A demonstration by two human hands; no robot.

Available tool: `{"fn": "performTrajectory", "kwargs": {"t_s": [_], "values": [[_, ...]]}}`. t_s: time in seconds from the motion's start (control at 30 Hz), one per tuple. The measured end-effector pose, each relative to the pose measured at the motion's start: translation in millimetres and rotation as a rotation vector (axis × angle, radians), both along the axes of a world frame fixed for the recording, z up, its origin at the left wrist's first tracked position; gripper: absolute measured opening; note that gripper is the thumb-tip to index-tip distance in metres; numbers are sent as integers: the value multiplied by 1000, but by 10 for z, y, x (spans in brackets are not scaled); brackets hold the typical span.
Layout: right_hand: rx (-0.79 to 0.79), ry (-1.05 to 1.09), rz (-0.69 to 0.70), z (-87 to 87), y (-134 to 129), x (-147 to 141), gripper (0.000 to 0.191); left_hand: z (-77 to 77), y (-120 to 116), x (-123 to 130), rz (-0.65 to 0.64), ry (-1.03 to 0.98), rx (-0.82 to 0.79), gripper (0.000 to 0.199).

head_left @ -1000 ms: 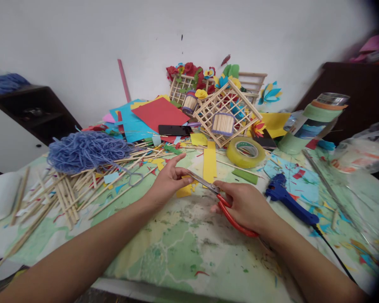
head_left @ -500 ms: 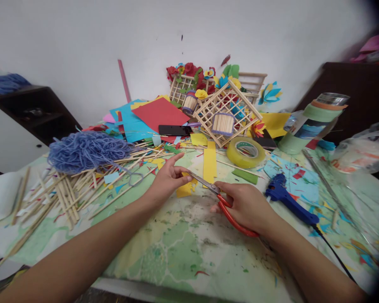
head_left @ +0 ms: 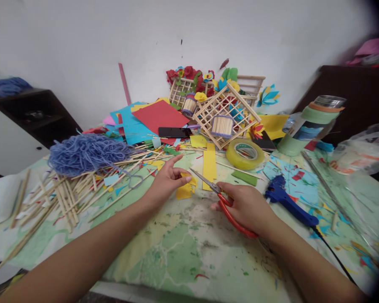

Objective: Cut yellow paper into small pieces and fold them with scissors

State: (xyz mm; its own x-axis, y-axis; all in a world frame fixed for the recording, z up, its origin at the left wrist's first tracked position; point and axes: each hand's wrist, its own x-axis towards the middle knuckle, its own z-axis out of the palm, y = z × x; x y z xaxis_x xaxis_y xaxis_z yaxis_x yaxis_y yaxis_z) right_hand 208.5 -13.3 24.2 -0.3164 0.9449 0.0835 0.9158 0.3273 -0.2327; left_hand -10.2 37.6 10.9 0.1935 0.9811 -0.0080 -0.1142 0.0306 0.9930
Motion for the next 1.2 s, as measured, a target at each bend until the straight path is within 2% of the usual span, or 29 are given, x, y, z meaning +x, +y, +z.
{"fn": "performTrajectory", "kwargs": {"t_s": [0.27,0.67,0.8,0.87,1.0,1.13,1.2], "values": [[34,-79,-153,-23,60,11,37,-33,21,-13,-12,-7,-45,79],[53,-80,-161,-43,55,11,34,-1,72,-41,-17,114,-32,72],[45,-108,-185,-35,63,10,38,72,194,-180,1,284,65,66],[39,-125,-204,-35,67,12,41,108,277,-290,57,379,128,59],[48,-127,-215,-51,74,21,45,124,406,-498,125,545,133,53],[42,-117,-226,-66,85,35,43,83,473,-619,61,520,121,52],[30,-115,-234,-65,94,46,40,79,497,-659,84,484,135,50]]}}
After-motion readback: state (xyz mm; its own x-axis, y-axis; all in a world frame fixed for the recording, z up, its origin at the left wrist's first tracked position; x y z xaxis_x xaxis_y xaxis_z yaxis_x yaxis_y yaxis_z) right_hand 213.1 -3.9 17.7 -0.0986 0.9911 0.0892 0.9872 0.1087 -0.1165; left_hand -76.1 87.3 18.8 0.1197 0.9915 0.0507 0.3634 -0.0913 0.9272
